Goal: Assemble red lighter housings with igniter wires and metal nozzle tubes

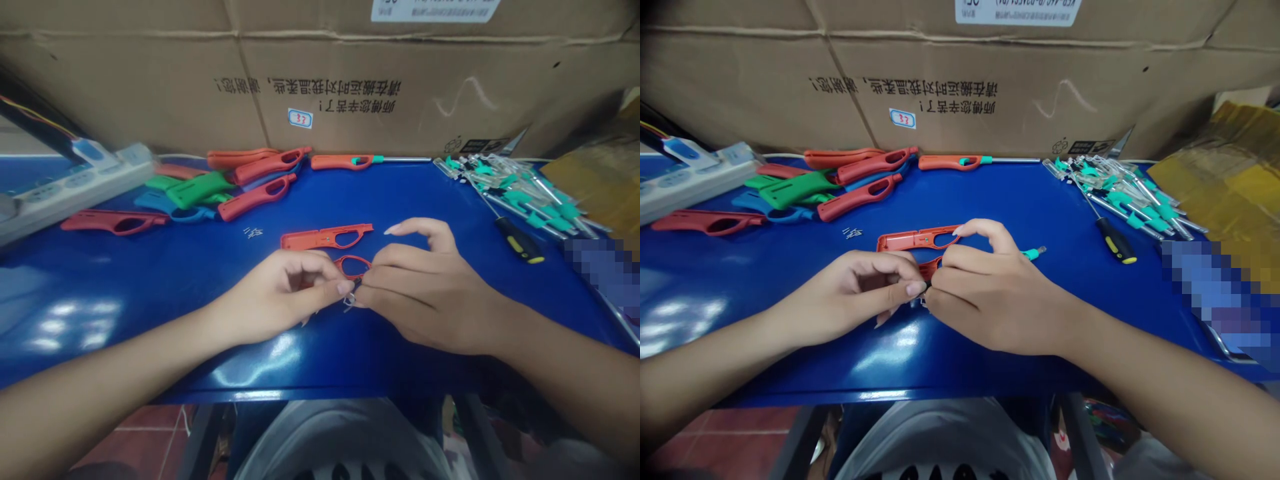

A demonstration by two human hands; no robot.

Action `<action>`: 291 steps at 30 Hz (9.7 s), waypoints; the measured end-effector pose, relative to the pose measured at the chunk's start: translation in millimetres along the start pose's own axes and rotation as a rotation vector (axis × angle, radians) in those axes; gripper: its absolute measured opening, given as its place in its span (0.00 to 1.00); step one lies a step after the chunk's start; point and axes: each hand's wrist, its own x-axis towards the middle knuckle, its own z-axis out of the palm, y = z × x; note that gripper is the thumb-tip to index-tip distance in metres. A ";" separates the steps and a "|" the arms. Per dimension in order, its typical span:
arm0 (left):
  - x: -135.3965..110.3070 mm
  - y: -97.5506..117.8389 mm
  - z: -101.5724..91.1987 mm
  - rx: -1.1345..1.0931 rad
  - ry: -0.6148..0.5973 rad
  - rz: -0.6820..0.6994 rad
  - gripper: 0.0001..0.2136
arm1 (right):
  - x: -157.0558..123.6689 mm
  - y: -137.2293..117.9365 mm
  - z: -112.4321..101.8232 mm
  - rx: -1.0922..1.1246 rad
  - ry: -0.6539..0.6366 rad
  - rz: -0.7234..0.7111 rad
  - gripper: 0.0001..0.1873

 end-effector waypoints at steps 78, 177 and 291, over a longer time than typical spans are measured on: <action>-10.8 -4.1 3.8 0.259 0.266 0.342 0.03 | -3.3 1.0 7.6 0.303 0.164 0.215 0.06; -3.4 -3.8 -4.6 -0.232 -0.006 0.260 0.04 | 2.5 -7.1 -5.6 0.717 0.048 0.386 0.05; 7.6 -22.4 -19.6 0.833 0.187 0.566 0.09 | -27.9 38.2 -30.5 0.268 -0.676 0.475 0.09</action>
